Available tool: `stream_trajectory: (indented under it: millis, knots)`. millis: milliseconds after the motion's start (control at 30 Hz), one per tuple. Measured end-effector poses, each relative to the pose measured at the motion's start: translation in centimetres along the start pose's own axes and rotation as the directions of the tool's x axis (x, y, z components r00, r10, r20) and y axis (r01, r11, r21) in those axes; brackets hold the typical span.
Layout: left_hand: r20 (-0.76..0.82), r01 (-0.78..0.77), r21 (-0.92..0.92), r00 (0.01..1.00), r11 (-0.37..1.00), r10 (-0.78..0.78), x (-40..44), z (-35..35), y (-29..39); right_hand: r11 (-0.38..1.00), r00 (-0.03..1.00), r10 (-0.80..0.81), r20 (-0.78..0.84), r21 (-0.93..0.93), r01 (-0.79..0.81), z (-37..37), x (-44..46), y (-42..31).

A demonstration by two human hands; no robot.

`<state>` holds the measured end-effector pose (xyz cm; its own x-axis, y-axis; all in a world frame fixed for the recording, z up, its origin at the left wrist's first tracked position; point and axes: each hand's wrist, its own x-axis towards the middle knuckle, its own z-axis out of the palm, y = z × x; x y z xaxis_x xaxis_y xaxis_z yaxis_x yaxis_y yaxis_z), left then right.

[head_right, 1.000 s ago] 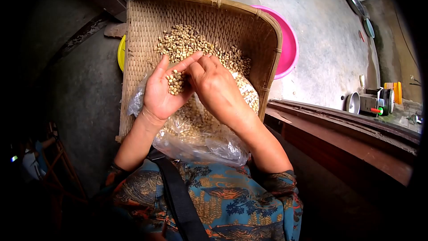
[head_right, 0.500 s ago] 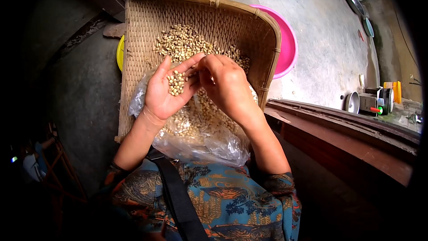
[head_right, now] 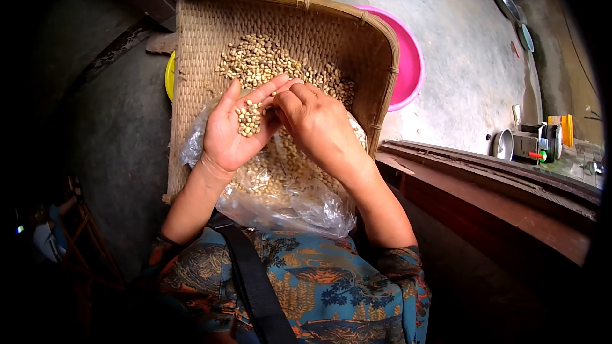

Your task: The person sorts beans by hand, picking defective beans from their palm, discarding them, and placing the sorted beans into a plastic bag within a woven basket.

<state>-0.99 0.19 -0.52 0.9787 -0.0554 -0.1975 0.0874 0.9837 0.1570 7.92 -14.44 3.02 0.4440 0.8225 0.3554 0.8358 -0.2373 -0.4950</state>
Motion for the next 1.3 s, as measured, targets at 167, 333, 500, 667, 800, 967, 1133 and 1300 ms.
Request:
stream_trajectory:
  millis: [167,333,500,667,800,967,1133,1300]
  knots:
    - [-0.026,0.008,-0.047,1.0,0.999,-0.009,0.0,0.9,0.2,0.999,0.993,0.003,-0.119,-0.031,-0.006,-0.5,-0.6,1.4]
    - [0.02,0.021,-0.215,1.0,0.976,-0.017,-0.1,0.8,0.5,0.908,0.897,0.09,-0.433,-0.334,-0.252,-5.8,-2.0,5.7]
    - [0.029,0.014,-0.239,1.0,0.971,-0.007,0.0,0.7,0.8,0.636,0.867,0.145,-0.477,-0.626,-0.45,-8.3,-4.4,10.6]
    - [0.007,0.012,-0.191,1.0,0.982,-0.011,0.1,0.7,0.6,0.98,0.94,0.19,-0.285,-0.011,-0.201,-4.6,-1.2,2.1]
    - [0.159,0.072,-0.221,0.987,0.973,-0.037,0.1,-0.4,0.6,0.998,0.994,0.014,-0.107,0.063,-0.007,-1.5,0.4,-0.8]
    - [-0.049,0.027,0.013,0.998,1.0,-0.027,-0.2,0.2,0.4,0.996,0.998,0.024,-0.056,0.083,-0.019,0.5,1.4,-1.6]
    - [-0.024,0.057,-0.034,0.998,0.998,-0.057,-0.3,-0.6,0.5,0.998,1.0,0.009,-0.015,0.068,-0.008,1.2,1.3,-1.1]
    - [0.113,0.089,-0.182,0.991,0.979,-0.069,0.1,-2.3,0.2,0.998,1.0,0.005,-0.02,0.066,-0.003,1.4,1.7,-0.9]
